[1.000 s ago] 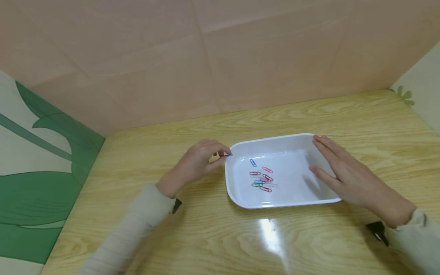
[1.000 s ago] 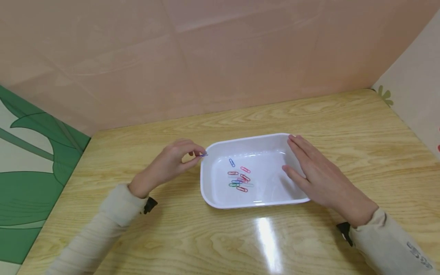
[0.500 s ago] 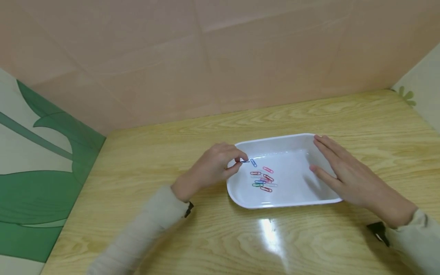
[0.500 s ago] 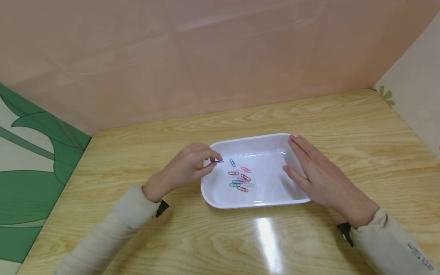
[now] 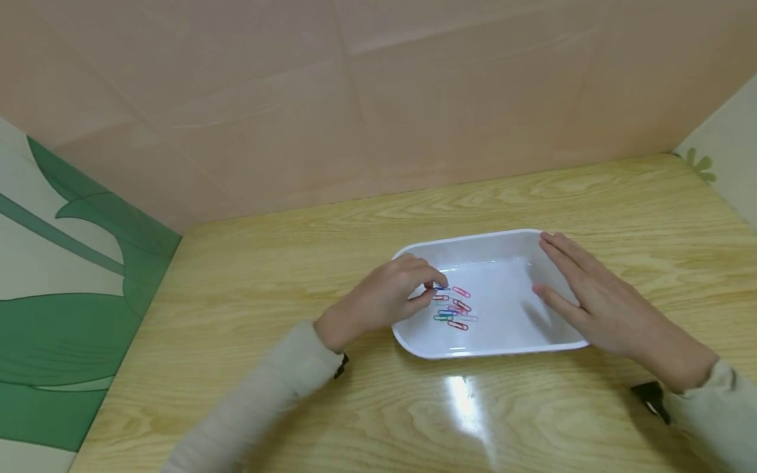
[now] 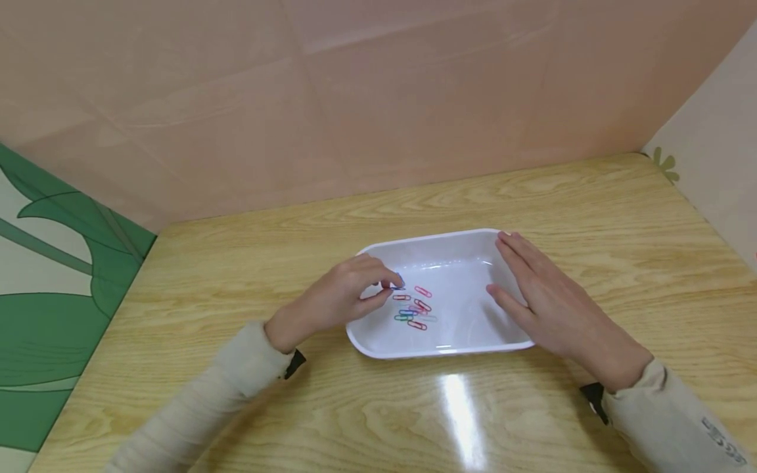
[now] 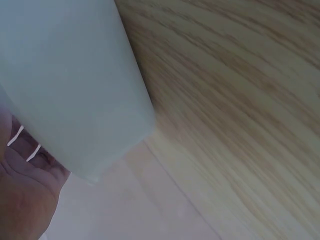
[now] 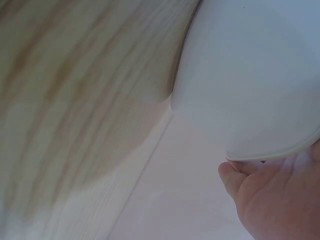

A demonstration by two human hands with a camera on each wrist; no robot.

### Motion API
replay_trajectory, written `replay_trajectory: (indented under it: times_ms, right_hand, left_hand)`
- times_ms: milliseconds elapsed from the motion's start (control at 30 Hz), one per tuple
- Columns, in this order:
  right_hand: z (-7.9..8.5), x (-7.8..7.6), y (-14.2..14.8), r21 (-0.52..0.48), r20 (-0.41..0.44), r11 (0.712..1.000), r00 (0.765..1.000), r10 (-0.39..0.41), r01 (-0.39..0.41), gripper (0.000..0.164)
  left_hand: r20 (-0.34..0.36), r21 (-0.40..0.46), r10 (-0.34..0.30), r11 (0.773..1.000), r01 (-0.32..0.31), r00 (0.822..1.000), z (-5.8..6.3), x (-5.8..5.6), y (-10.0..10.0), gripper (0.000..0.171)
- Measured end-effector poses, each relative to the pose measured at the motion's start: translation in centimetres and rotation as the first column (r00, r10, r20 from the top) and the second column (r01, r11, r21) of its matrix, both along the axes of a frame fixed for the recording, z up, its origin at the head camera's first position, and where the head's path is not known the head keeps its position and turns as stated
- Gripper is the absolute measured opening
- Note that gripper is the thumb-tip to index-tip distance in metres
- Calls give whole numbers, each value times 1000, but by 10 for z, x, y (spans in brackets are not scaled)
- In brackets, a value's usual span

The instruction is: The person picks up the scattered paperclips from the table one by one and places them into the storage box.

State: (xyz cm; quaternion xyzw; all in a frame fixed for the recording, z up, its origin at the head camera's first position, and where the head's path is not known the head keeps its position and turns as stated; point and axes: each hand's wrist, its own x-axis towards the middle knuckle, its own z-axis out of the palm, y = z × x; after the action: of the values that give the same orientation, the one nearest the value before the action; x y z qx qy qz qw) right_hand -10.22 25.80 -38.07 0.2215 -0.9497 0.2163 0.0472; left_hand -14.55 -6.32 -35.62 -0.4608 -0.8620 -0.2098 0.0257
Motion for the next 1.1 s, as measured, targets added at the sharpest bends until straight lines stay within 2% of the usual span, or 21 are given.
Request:
replay_trajectory:
  times_ms: [367, 467, 667, 800, 967, 1100]
  right_hand:
    - [0, 0, 0, -6, -10, 1000, 1000, 2, -2, 72]
    - [0, 0, 0, -7, -11, 1000, 1000, 0, -1, 72]
    - [0, 0, 0, -2, -18, 1000, 1000, -1, 1, 71]
    - [-1, 0, 0, -5, -18, 1000, 1000, -2, 2, 71]
    - [-1, 0, 0, -7, -14, 1000, 1000, -4, 4, 71]
    - [-1, 0, 0, -7, -8, 1000, 1000, -5, 4, 71]
  left_hand:
    - [13, 21, -58, 998, 58, 998, -4, 4, 18, 15]
    - [-6, 31, -73, 997, 73, 997, -7, 5, 23, 14]
    - [-40, 16, -71, 997, 72, 997, -12, 7, 32, 16]
    - [-28, 16, -73, 997, 73, 997, -13, 8, 36, 17]
    - [-22, -15, -82, 997, 82, 996, -14, 11, 39, 19]
    - [-34, -79, -90, 993, 87, 995, -15, 12, 39, 17]
